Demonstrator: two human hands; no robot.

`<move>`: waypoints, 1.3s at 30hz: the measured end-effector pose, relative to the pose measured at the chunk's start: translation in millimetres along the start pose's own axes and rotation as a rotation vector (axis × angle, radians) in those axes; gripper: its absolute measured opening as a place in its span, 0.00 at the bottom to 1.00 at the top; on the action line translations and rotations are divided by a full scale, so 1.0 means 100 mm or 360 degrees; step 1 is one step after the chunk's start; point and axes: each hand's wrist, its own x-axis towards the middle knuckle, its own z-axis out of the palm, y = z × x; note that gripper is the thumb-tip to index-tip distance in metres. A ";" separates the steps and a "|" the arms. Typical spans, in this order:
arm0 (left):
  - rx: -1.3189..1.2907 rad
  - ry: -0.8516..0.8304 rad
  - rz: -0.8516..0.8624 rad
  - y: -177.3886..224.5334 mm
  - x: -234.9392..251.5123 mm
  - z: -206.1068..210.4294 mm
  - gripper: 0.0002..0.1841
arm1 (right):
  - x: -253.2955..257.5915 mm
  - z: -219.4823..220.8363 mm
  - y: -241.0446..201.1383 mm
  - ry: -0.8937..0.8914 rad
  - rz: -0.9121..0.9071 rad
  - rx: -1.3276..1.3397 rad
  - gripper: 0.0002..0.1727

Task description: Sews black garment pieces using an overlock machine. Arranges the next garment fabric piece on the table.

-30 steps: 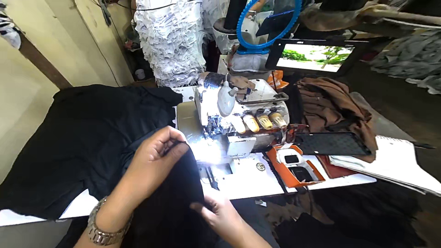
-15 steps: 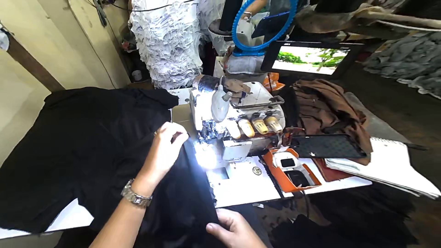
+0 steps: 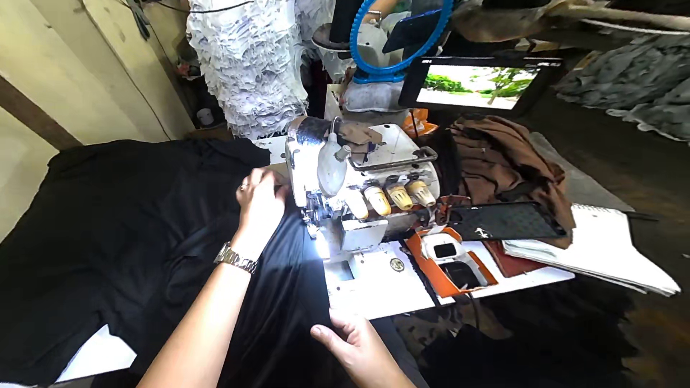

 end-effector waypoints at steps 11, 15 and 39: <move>-0.0872 -0.0177 -0.0014 -0.07 -2.18 -0.37 0.10 | -0.59 0.01 0.14 -0.0137 -0.0017 -0.0137 0.10; -0.1124 -0.0567 -0.0310 0.17 -2.60 0.00 0.23 | -0.68 0.02 0.03 -0.0277 -0.0324 -0.0577 0.11; -0.0765 -0.0106 0.0551 0.63 -3.14 -0.27 0.05 | -1.45 -0.04 -0.35 -0.0145 0.0204 0.0456 0.09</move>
